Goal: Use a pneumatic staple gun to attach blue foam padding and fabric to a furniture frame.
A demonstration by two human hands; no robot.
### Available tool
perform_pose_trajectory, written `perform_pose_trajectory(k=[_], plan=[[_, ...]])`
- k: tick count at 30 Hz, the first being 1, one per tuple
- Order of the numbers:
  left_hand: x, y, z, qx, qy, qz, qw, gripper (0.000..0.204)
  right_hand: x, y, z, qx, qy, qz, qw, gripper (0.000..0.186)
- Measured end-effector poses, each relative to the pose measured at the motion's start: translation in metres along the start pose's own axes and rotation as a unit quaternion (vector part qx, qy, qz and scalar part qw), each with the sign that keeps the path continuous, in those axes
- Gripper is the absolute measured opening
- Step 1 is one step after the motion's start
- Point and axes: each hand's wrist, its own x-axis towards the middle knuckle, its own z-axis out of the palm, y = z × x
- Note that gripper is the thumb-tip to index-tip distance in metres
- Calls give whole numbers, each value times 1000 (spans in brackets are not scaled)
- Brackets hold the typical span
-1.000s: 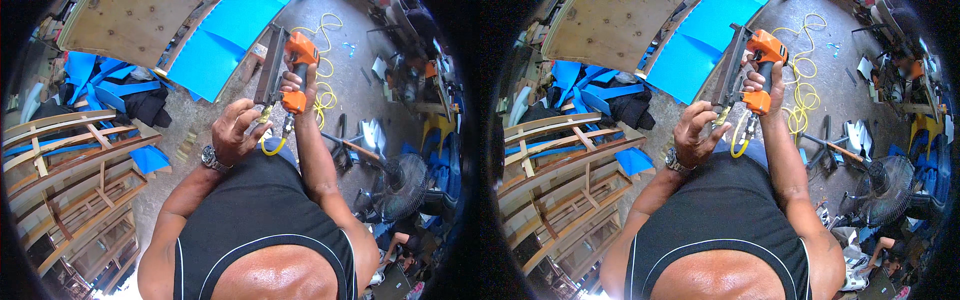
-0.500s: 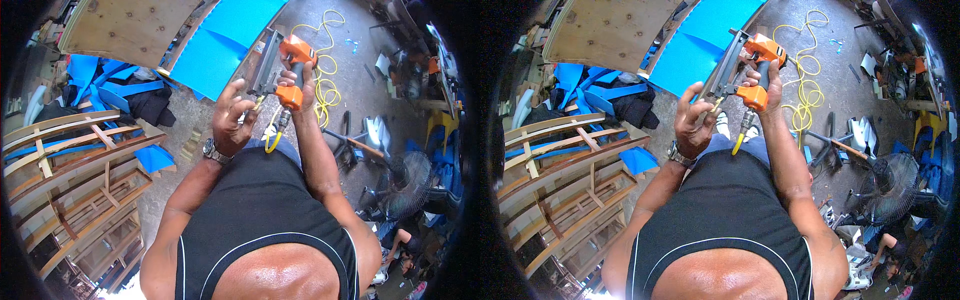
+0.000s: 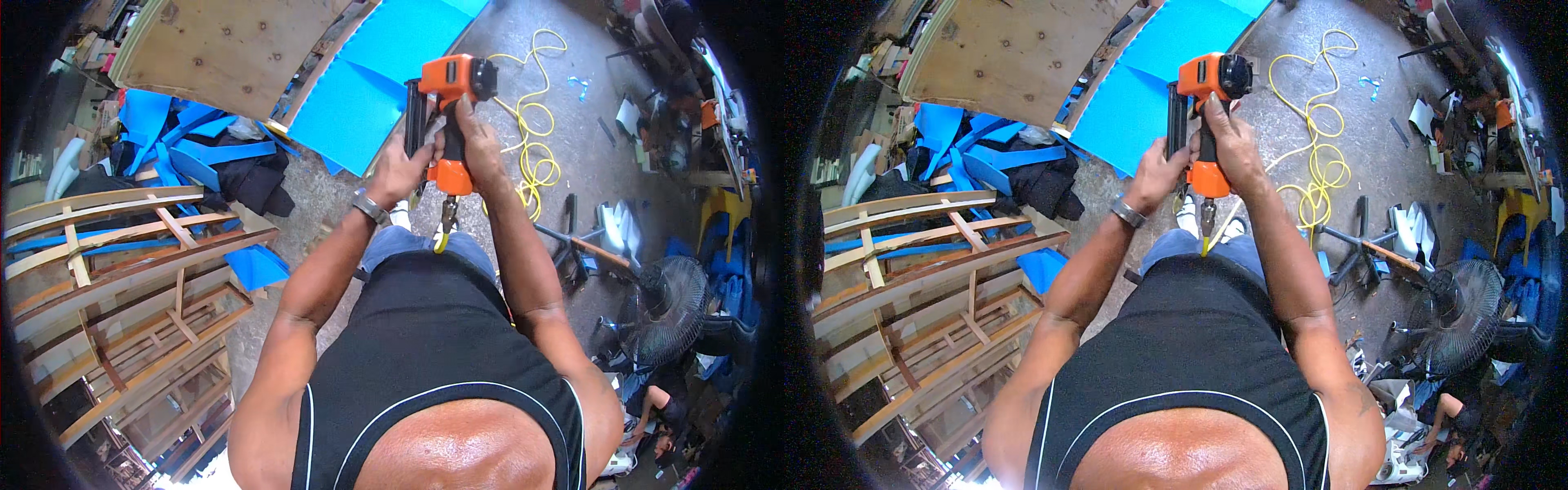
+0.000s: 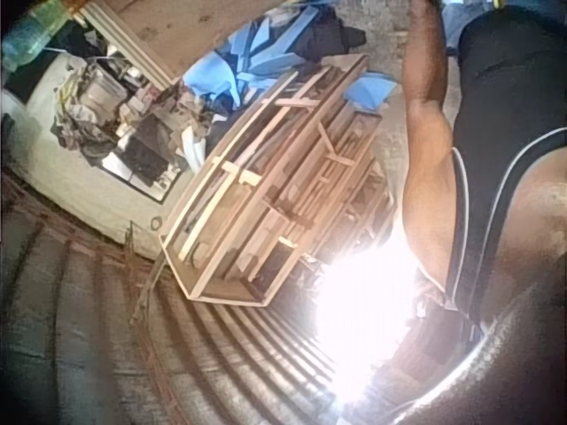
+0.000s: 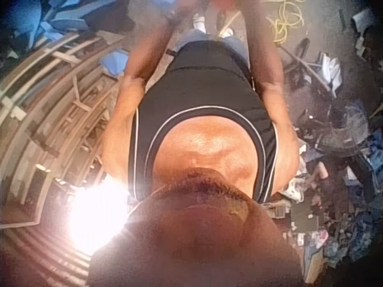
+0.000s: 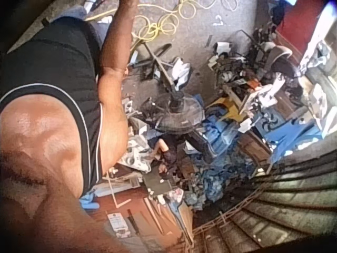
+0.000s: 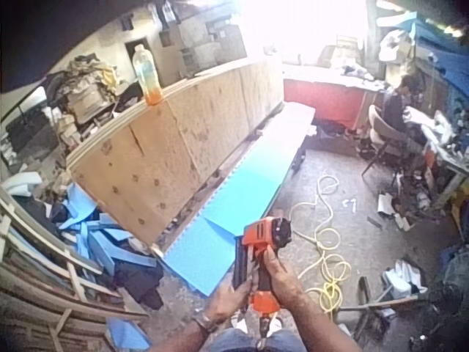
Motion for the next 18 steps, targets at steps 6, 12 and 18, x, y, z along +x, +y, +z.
perform_pose_trajectory(k=[6, 12, 18], plan=[[-2, -24, 18, 70, 129, -6, 989, 36, -5, 1, 3, -85, 17, -26, 996, 57], [2, -30, 7, 126, 122, 17, 984, 41, -9, -17, 19, -253, 4, -74, 965, 58], [23, -69, -12, -272, 65, 51, 959, 31, -22, -1, 22, -190, -31, -167, 967, 57]])
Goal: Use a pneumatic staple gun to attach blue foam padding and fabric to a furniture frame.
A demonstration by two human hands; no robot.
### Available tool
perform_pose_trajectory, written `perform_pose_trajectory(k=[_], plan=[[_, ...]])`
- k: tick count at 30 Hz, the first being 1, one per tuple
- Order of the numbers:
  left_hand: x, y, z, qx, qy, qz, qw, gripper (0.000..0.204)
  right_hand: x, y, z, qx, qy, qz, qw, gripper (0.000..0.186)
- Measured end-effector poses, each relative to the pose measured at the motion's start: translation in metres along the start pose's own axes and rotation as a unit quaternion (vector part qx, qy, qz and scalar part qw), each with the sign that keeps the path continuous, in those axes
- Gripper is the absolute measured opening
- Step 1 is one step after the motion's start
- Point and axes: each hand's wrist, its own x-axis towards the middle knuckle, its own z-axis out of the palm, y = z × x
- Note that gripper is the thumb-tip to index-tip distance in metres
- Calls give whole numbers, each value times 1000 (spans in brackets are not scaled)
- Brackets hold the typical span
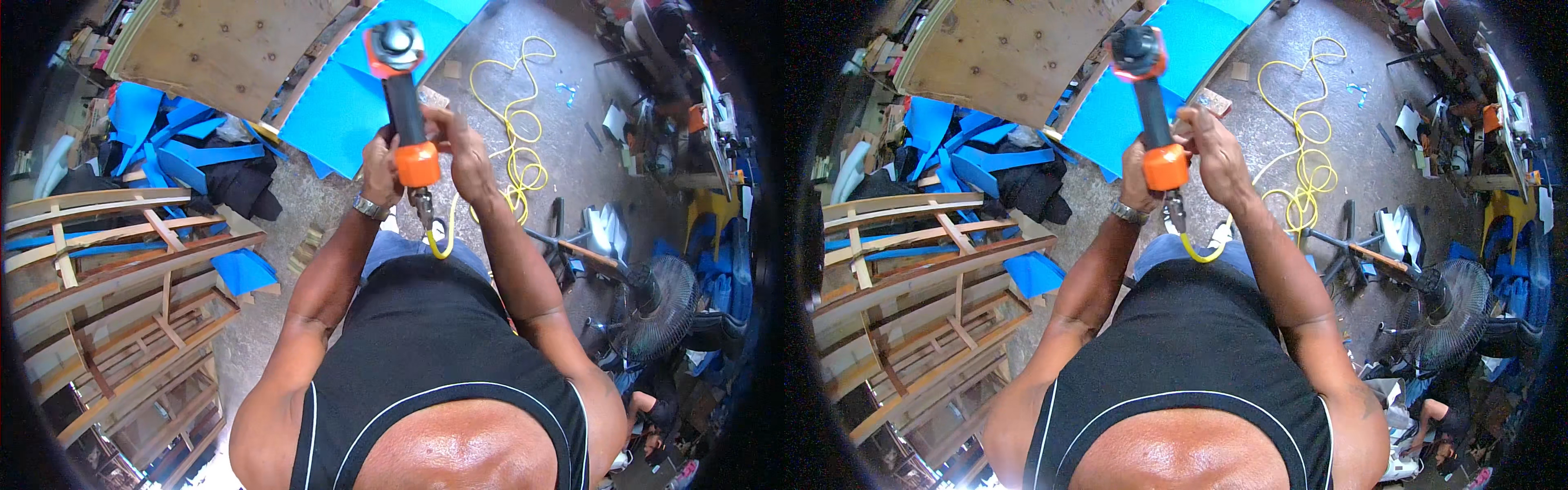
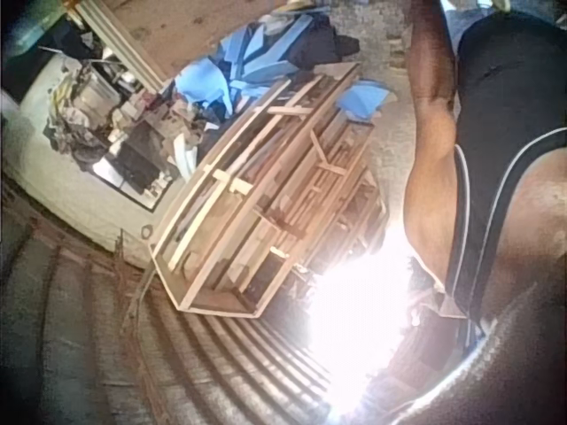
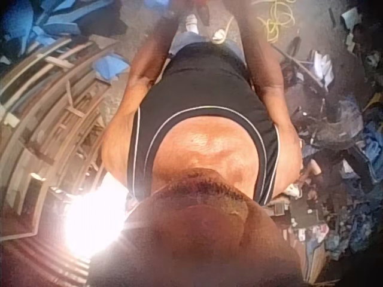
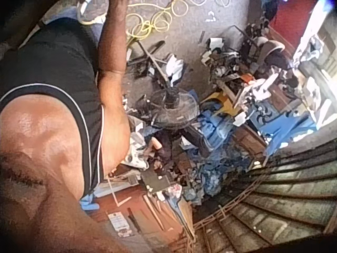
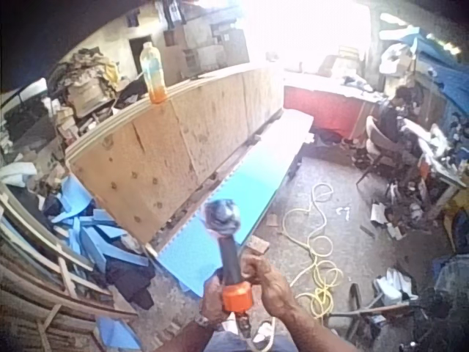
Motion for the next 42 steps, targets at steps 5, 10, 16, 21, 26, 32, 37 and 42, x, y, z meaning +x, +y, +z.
perform_pose_trajectory(k=[5, 10, 16, 21, 26, 32, 37, 42], plan=[[-3, 45, 10, -285, -24, -32, 958, 35, -49, 1, 4, -147, -83, 72, 983, 49], [-20, 60, 5, -258, 12, -45, 965, 35, -46, 2, 19, -194, -122, -16, 973, 40], [-36, 33, -4, -367, -63, -151, 916, 39, -77, -28, -4, -470, -237, -99, 845, 20], [11, 120, -147, -278, -58, -13, 959, 48, -136, -7, -114, -399, -175, 207, 876, 26], [-3, 154, -109, -370, -32, 36, 928, 48, -97, -17, -134, -351, -14, 66, 934, 26], [-43, 143, -46, -352, -17, 9, 936, 47, -42, -83, -92, -372, -55, -136, 917, 26], [-48, 143, -27, -334, -31, 9, 942, 47, -37, -88, -27, -349, -235, -42, 906, 20], [-59, 147, -11, -345, -15, 3, 938, 47, -34, -78, 11, -224, -222, -179, 932, 17]])
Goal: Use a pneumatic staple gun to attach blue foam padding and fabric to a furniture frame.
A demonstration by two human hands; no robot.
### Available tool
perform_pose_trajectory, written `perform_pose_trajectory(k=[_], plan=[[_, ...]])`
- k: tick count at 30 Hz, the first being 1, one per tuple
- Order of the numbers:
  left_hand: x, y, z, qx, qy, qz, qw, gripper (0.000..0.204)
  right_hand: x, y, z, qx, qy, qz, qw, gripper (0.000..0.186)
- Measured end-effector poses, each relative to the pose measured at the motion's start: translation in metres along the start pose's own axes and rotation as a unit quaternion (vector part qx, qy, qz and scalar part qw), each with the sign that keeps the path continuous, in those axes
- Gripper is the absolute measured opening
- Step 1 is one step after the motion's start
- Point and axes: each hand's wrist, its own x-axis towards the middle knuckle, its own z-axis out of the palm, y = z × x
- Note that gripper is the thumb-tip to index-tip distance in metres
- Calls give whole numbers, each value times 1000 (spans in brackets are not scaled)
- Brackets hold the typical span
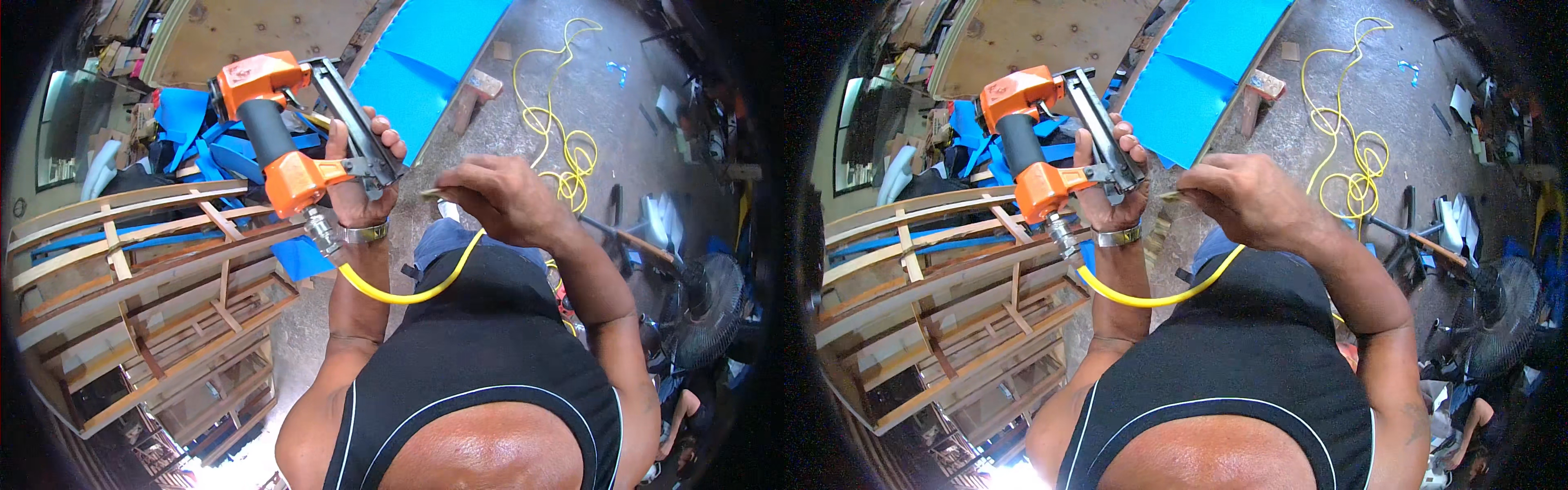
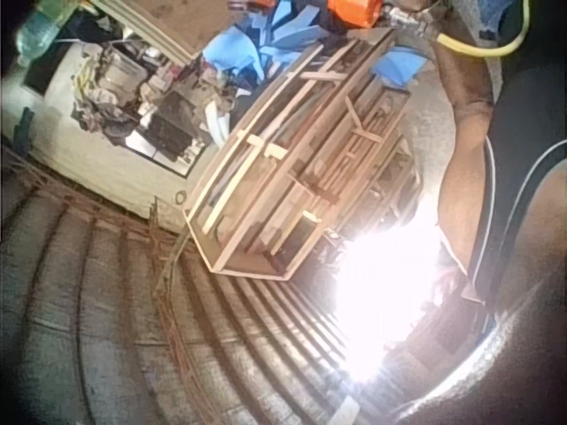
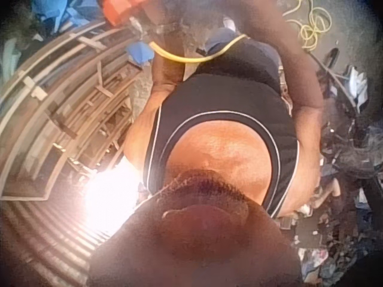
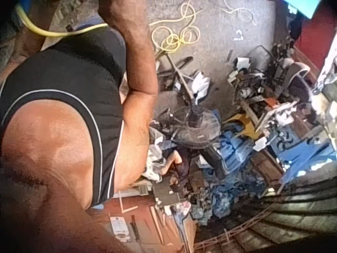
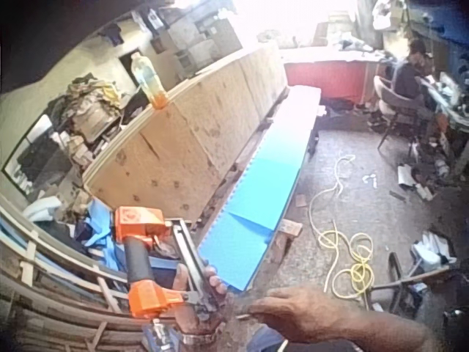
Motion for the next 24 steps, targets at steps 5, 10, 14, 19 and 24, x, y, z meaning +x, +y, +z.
perform_pose_trajectory(k=[5, 10, 14, 19, 24], plan=[[2, -10, 5, 8, 20, 10, 1000, 44, 3, -9, 12, 34, 58, -59, 996, 20], [3, -14, -3, -66, -56, -48, 995, 43, -3, -11, 10, -27, 66, -60, 996, 16], [4, -20, 5, -77, -38, -70, 994, 43, -5, -16, 12, 2, 74, -17, 997, 11], [5, -24, -1, -25, -1, -69, 997, 45, -2, -19, 9, -3, 124, -30, 992, 9], [-2, -33, 11, 20, 53, -51, 997, 46, 4, -21, 5, -58, 127, -50, 989, 10]])
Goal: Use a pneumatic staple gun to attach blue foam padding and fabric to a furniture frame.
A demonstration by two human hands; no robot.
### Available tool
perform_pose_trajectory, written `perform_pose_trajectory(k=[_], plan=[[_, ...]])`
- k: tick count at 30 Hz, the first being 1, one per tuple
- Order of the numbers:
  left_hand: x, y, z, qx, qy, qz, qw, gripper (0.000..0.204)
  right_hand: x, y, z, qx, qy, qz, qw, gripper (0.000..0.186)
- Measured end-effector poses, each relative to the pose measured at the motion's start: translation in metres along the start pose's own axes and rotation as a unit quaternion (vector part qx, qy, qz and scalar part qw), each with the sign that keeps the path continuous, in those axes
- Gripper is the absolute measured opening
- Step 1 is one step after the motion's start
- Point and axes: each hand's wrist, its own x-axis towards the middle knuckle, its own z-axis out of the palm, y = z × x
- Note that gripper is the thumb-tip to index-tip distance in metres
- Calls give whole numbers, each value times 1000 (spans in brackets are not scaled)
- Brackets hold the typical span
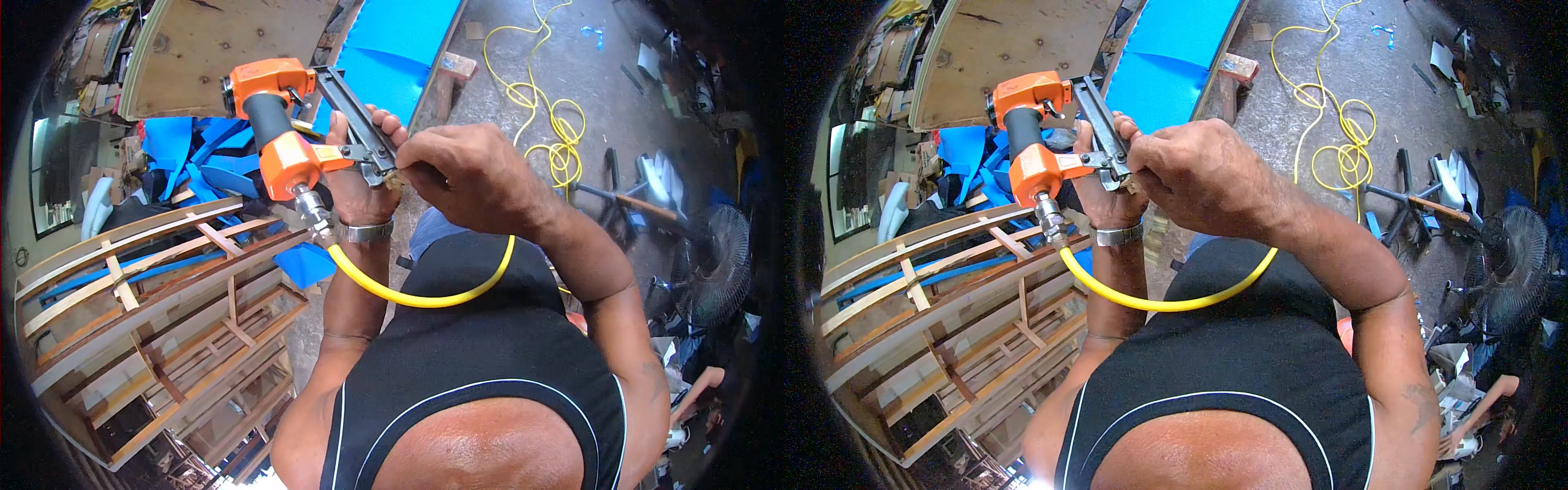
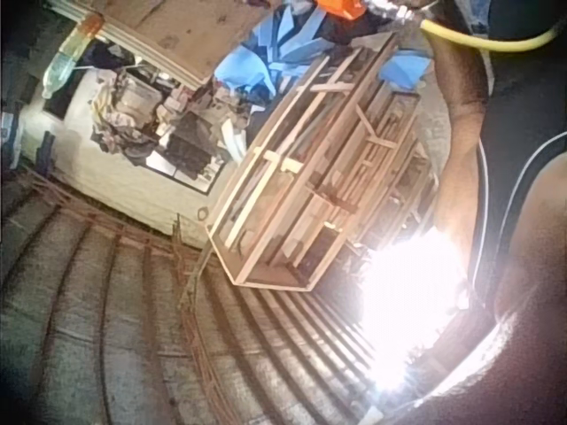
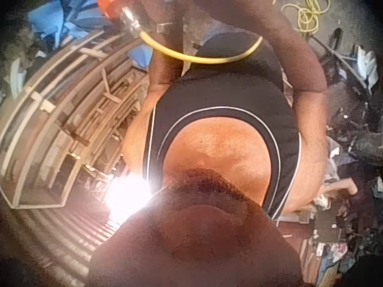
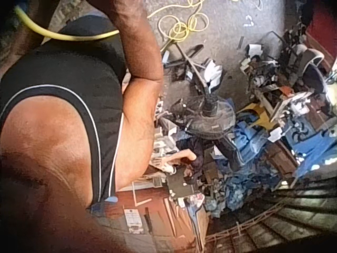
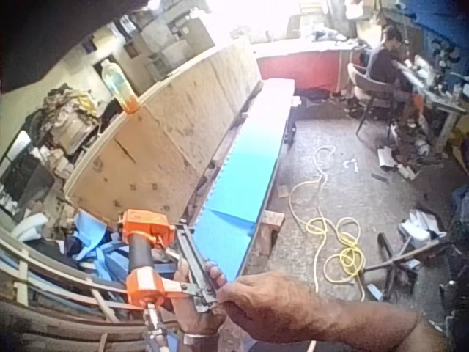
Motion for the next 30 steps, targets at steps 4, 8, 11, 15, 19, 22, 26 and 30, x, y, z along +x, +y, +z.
perform_pose_trajectory(k=[4, 8, 11, 15, 19, 22, 26, 30], plan=[[-5, -5, 1, 2, 27, -11, 1000, 46, -4, 0, 7, 10, -7, 1, 1000, 12], [-13, -7, 11, 32, 41, 10, 999, 43, -10, 0, 12, -26, 8, -34, 999, 9], [-15, -9, 12, 68, 44, 13, 997, 44, -16, 2, 16, -77, 7, -75, 994, 11], [-16, -14, 9, 108, 75, 37, 991, 42, -18, 11, 23, -56, 45, -84, 994, 13], [-17, -17, 1, 92, 89, 30, 991, 41, -25, 25, 30, 11, 69, -31, 997, 16], [-19, -21, 2, 77, 114, 23, 990, 41, -32, 31, 28, 84, 39, 41, 995, 18], [-18, -23, -9, 99, 66, 3, 993, 45, -35, 35, 23, 293, 28, 217, 931, 32], [-9, -27, -28, 56, 30, -13, 998, 48, -17, 35, 14, 330, 41, 210, 919, 49]])
